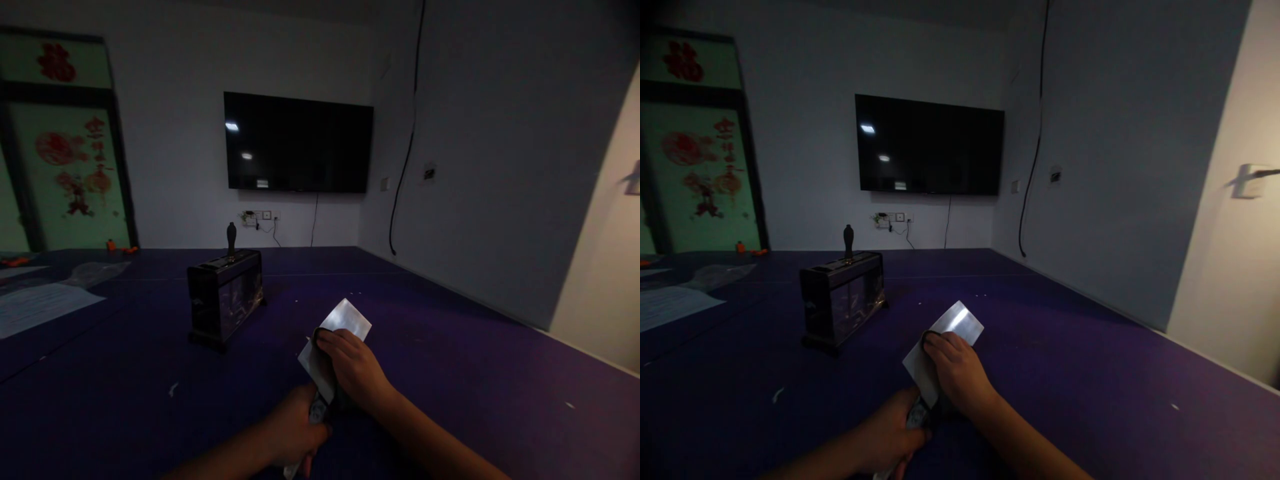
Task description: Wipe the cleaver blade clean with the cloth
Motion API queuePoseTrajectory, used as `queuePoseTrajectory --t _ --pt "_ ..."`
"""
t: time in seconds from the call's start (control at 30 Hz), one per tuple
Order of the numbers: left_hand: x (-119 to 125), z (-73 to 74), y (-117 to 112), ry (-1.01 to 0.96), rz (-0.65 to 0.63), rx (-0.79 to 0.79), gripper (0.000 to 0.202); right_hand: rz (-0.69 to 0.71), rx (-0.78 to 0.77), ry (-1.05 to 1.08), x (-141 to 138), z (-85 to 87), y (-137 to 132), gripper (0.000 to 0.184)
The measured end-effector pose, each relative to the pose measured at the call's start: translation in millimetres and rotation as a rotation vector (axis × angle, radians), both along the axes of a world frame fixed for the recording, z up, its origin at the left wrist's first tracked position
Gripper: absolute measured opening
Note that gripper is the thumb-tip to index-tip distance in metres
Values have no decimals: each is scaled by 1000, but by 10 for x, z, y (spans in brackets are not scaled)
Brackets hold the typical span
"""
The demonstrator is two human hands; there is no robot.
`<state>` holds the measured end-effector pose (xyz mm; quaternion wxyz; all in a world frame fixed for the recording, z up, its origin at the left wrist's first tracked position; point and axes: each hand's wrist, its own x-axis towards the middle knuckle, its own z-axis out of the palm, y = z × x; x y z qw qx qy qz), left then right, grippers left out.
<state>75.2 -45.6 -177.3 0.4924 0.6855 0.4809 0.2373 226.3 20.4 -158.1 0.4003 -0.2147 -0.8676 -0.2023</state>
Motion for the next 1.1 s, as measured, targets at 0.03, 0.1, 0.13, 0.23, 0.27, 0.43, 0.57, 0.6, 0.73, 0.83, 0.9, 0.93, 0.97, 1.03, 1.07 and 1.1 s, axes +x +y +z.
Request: queuePoseTrajectory --t 0.03,0.1,0.13,0.23,0.27,0.43,0.57,0.6,0.73,0.83,0.9,0.93,0.97,1.03,1.07,1.1 --pt "-5 2 6 10 -9 -12 30 -8 0 12 11 5 16 32" --pt "-19 0 22 29 -25 -36 31 -30 -5 40 43 16 56 34" --pt "-27 -3 30 37 -31 -48 32 -43 -10 55 64 23 80 35" --pt "-52 -7 35 62 -42 -58 30 -89 -24 105 142 45 153 36" --pt "-58 -4 31 75 -47 -53 28 -103 -29 120 169 52 175 36" --pt "-61 19 -7 133 -49 -20 24 -159 -60 178 264 72 239 37" --pt "-55 -21 0 128 -20 28 21 -176 -54 201 266 67 236 38" --pt "-56 -33 6 117 -19 38 21 -176 -48 204 260 66 229 38" --pt "-60 -51 25 89 -24 41 21 -145 -25 194 223 68 186 37" --pt "-53 -42 21 93 -17 14 24 -108 -8 171 182 60 150 35" --pt "-46 -44 18 78 -16 -5 27 -90 1 147 149 49 124 35" --pt "-42 -47 19 64 -21 -6 28 -81 5 133 134 43 110 35" --pt "-40 -49 21 47 -29 1 28 -74 7 118 120 39 97 36" --pt "-37 -48 30 24 -44 30 27 -66 9 86 100 35 74 36" --pt "-37 -43 35 26 -48 43 26 -65 9 73 96 36 66 36" --pt "-36 -35 40 34 -47 53 25 -66 10 61 94 37 60 35"
